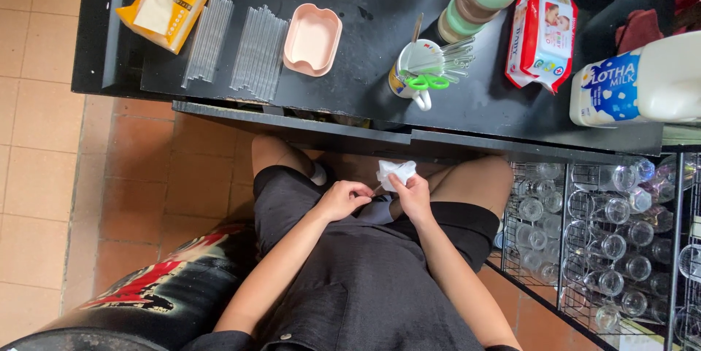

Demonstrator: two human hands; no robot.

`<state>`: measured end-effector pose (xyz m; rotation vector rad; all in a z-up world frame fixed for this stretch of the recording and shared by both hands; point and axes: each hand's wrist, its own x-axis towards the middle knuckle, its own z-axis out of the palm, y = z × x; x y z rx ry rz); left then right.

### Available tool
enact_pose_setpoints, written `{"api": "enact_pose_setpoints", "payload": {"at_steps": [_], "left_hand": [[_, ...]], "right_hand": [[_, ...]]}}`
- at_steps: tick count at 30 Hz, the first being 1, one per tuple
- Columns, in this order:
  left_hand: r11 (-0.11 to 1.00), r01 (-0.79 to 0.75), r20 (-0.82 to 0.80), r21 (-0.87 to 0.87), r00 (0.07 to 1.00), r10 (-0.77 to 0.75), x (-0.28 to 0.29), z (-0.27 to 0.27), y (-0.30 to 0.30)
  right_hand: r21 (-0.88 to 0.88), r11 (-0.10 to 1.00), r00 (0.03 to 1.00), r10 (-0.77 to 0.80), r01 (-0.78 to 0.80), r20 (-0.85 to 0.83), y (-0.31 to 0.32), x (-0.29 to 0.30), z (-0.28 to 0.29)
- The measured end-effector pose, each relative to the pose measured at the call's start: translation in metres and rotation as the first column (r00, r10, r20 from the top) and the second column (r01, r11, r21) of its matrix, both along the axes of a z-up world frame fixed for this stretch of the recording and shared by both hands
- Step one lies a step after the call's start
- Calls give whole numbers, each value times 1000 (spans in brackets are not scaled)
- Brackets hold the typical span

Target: Cleaning metal straws with a white cloth at a coffee shop counter.

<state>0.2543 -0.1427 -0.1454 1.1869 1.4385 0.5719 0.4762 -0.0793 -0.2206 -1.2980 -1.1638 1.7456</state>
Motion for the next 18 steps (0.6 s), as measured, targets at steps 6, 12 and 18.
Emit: {"api": "enact_pose_setpoints", "payload": {"at_steps": [6, 12, 18], "left_hand": [[1000, -20, -3, 14, 1000, 20, -1, 5, 0], [998, -52, 36, 33, 998, 50, 0, 0, -1], [993, -82, 82, 87, 994, 75, 0, 2, -2]], "right_hand": [[21, 1000, 999, 20, -19, -41, 0, -7, 20], [14, 997, 996, 81, -80, -36, -3, -6, 19], [-48, 984, 970, 177, -171, 168, -5, 1, 9]]}}
